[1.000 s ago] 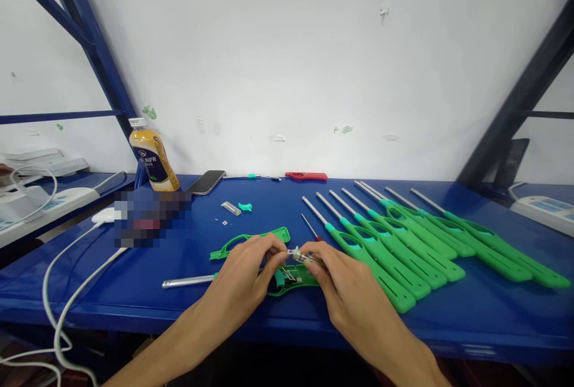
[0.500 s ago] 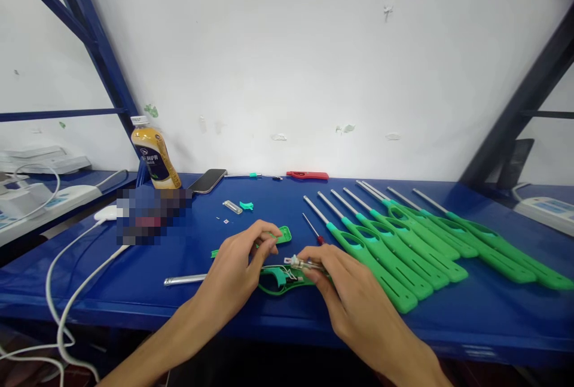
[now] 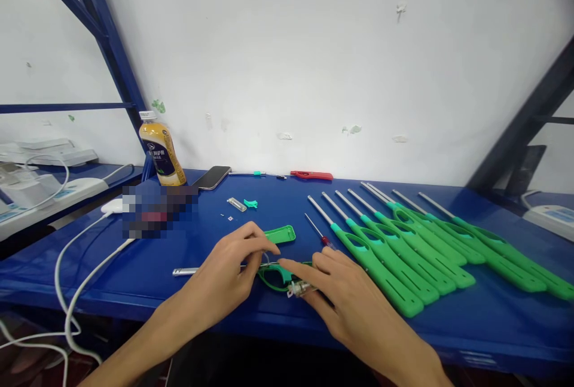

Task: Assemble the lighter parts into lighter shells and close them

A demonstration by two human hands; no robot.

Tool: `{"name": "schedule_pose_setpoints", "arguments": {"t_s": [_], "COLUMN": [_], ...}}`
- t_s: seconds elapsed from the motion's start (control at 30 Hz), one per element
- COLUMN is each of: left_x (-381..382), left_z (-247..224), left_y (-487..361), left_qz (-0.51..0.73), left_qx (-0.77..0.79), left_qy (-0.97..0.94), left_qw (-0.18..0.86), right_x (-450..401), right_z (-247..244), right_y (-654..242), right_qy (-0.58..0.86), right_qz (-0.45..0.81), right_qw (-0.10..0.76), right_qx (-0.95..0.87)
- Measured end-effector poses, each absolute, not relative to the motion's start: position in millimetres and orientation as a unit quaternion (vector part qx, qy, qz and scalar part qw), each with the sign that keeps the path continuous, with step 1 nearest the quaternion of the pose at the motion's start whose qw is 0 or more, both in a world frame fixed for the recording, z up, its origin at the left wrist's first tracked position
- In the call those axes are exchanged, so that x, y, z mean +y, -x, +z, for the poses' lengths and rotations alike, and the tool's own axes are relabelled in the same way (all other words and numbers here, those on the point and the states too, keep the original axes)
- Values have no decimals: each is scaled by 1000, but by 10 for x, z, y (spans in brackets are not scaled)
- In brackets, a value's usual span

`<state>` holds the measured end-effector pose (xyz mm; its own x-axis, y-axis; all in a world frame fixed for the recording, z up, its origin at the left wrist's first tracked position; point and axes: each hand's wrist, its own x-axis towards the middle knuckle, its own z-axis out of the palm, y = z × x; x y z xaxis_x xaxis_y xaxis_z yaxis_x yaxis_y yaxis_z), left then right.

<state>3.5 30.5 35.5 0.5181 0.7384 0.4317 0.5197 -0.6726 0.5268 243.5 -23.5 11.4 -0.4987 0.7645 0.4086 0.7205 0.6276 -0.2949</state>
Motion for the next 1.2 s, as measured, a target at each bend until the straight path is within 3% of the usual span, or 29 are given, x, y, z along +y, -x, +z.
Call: {"name": "schedule_pose_setpoints", "arguments": {"t_s": [0.63,1.2], "left_x": [89,139], "left_z": [404,229], "left_y": [39,-12], "left_qz": [202,285], "left_qx": [394,375], "left_qy": [-880,-875], "left_qw": [173,108], "right_x": [-245,-233], "right_z": [52,37], "right_y": [-2434,-2442], "right_qy": [451,450], "right_qz": [20,42], "right_qw": [265,262], "right_qx": [-852,-853]}}
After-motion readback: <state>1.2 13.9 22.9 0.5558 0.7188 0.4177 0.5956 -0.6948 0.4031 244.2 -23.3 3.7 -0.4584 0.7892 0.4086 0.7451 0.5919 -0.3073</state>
